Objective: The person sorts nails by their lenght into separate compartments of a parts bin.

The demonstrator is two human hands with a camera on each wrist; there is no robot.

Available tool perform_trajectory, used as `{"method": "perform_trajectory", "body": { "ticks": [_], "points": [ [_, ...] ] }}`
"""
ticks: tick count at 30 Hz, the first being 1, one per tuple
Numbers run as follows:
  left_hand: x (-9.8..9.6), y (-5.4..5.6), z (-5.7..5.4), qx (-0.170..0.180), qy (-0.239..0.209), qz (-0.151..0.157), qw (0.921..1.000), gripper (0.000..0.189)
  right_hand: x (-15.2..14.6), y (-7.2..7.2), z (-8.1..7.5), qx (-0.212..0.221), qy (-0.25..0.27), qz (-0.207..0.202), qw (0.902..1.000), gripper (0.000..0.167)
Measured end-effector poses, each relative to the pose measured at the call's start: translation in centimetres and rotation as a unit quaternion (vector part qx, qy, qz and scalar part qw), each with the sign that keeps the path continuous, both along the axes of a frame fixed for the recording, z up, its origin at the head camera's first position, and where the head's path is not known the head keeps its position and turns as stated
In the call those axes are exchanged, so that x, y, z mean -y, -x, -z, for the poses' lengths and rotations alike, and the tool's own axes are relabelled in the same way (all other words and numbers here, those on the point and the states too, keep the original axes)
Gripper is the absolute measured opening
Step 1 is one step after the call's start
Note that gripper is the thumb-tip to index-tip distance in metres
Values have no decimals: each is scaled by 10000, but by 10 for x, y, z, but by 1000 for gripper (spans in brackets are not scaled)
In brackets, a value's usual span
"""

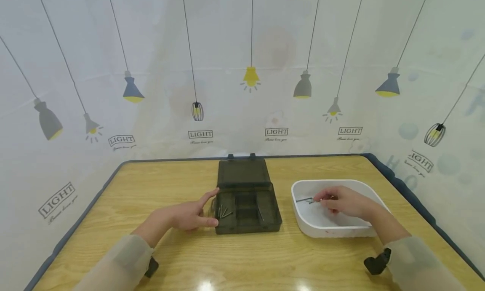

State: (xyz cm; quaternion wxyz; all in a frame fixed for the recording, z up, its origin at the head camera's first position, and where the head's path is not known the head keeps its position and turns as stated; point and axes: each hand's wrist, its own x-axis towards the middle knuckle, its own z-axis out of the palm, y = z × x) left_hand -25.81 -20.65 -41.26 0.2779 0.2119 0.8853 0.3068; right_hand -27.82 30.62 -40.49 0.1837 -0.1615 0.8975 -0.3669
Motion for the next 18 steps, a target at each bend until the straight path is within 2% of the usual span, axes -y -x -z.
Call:
{"method": "perform_trajectory", "body": {
  "ticks": [8, 18],
  "points": [
    [1, 0, 0, -41, -3, 25, 10000, 110, 9, -5, -11, -138, 360, 195, 9991, 30],
    [0, 0, 2, 1, -63, -16, 10000, 108, 43, -9, -27, -319, 918, 401, 9945, 35]
  ]
}}
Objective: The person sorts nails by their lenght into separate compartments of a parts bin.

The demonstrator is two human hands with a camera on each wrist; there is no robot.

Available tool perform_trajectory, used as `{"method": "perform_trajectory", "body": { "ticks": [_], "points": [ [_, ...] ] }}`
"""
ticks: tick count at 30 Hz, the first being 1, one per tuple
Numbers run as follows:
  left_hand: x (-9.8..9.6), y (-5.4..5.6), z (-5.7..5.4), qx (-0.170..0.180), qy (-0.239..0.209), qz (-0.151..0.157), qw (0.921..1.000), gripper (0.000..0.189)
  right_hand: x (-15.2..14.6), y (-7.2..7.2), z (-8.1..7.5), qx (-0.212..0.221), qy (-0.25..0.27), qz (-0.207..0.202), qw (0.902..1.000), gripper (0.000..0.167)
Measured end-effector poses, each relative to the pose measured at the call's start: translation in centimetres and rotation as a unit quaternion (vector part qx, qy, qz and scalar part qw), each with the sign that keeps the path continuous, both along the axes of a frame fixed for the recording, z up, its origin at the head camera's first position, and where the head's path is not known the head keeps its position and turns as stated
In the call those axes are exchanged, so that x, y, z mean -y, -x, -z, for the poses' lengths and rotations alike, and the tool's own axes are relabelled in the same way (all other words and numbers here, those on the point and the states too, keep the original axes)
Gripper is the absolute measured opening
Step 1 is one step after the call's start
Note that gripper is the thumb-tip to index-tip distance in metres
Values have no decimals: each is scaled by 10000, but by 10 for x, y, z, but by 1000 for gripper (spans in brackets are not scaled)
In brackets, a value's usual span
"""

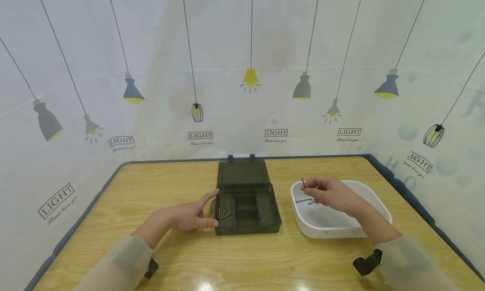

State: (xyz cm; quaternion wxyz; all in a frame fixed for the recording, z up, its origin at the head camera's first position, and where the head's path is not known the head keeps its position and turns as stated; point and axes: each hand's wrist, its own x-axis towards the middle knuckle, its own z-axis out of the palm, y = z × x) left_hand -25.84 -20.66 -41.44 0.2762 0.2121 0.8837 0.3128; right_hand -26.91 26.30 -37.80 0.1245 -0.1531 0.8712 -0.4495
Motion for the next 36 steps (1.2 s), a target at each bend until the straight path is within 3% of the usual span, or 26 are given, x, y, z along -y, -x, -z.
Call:
{"method": "perform_trajectory", "body": {
  "ticks": [7, 14, 25, 36],
  "points": [
    [0, 0, 0, 25, 15, -29, 10000, 109, 24, 7, 0, -247, 357, -253, 9987, 47],
    [0, 0, 1, 8, 44, -17, 10000, 108, 43, 14, 7, -34, 540, -354, 9979, 45],
    [1, 1, 1, -55, 47, 27, 10000, 110, 68, 17, 2, 187, 400, -416, 9982, 37],
    [1, 1, 2, -36, 13, -1, 10000, 108, 86, 16, 7, 349, 114, -659, 9971, 35]
  ]
}}
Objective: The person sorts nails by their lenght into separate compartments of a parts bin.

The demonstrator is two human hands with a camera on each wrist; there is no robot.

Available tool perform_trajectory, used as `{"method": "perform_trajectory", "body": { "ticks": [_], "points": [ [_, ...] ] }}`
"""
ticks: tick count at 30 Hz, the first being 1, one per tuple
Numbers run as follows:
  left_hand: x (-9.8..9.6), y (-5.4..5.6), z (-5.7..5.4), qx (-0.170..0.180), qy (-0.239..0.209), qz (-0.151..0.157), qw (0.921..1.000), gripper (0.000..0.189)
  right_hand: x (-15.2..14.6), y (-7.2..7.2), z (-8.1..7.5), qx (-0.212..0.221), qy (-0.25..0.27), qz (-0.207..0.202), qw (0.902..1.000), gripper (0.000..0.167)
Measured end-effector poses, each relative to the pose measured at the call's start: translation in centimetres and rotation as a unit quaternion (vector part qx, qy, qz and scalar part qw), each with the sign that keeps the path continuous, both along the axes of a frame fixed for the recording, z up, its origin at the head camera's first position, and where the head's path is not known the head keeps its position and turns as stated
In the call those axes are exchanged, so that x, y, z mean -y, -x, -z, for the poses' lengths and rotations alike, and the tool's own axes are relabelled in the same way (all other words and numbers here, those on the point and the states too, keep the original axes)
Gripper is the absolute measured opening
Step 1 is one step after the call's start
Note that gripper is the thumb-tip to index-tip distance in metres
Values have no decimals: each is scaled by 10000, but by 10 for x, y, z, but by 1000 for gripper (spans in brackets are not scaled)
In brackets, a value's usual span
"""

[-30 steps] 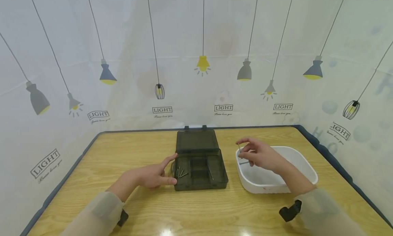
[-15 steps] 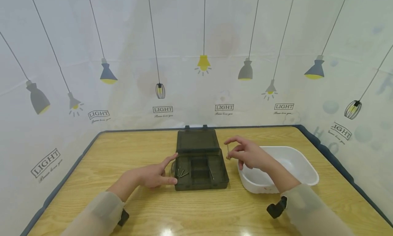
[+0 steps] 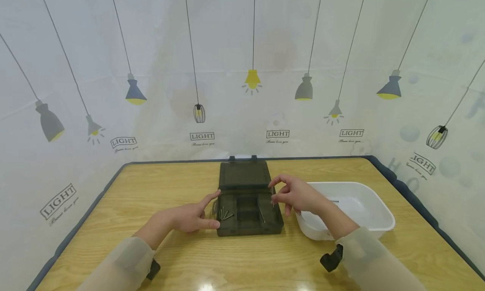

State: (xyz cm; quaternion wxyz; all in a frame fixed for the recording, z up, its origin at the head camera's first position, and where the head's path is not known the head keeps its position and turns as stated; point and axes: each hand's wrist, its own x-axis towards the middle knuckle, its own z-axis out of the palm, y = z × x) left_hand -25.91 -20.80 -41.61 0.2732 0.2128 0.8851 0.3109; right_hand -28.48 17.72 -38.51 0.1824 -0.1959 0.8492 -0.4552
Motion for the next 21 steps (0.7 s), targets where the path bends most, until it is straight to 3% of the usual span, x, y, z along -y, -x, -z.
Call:
{"method": "perform_trajectory", "body": {
  "ticks": [10, 21],
  "points": [
    [-1, 0, 0, -36, 21, 19, 10000, 107, 8, -3, -3, 37, -548, 43, 9985, 40],
    [0, 1, 1, -27, 24, 21, 10000, 108, -10, -3, -8, -223, -347, 113, 9991, 30]
  ]
}}
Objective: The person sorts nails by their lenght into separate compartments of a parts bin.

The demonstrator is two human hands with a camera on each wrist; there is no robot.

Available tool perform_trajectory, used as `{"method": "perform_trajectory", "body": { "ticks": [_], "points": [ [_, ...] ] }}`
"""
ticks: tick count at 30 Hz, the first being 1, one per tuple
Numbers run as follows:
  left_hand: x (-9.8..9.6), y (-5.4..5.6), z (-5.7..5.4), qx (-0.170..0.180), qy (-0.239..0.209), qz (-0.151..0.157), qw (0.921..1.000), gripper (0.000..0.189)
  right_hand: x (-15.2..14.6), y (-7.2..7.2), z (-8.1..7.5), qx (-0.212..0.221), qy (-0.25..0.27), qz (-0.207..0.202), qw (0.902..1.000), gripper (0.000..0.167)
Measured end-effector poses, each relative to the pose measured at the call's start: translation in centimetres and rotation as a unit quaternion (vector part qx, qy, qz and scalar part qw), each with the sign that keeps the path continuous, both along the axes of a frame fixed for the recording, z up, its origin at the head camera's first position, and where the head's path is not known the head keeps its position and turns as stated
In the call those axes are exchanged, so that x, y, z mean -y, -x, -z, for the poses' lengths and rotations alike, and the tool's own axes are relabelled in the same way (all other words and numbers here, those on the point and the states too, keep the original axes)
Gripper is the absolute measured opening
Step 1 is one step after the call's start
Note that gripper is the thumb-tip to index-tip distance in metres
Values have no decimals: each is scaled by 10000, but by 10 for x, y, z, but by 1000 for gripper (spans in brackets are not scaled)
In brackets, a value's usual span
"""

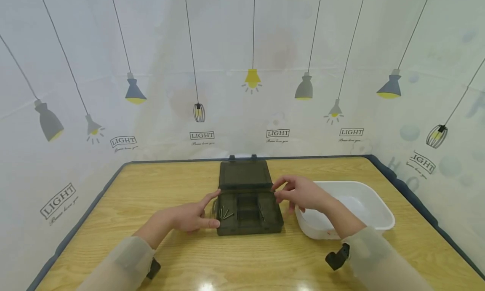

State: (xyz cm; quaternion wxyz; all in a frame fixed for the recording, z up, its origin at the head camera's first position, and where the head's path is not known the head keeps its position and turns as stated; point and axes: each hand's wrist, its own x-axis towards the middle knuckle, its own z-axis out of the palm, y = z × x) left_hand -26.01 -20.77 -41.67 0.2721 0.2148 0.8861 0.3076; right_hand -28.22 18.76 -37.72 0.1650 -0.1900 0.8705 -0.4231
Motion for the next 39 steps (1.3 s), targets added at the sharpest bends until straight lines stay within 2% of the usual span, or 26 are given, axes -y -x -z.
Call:
{"method": "perform_trajectory", "body": {
  "ticks": [4, 10, 14, 19, 25, 34, 39],
  "points": [
    [0, 1, 0, 19, 12, -3, 10000, 108, -21, -1, -4, -158, 67, 203, 9996, 25],
    [0, 1, -3, 21, 34, -31, 10000, 109, -61, 0, -6, -85, 111, 452, 9989, 31],
    [0, 0, -4, -7, 62, -49, 10000, 108, -88, 4, 0, 13, 47, 557, 9984, 33],
    [-1, 0, -4, -23, 71, -29, 10000, 108, -113, 8, 10, 39, -343, 502, 9981, 30],
    [-1, 0, -3, 27, 35, -22, 10000, 108, -129, 7, 19, 155, -887, 631, 9939, 23],
    [-1, -1, 0, 15, -22, 14, 10000, 109, -141, 17, 43, 331, -1027, 784, 9911, 20],
    [-1, 0, 0, 63, -15, -15, 10000, 109, -139, 20, 48, 289, -1261, 880, 9877, 21]
  ]
}}
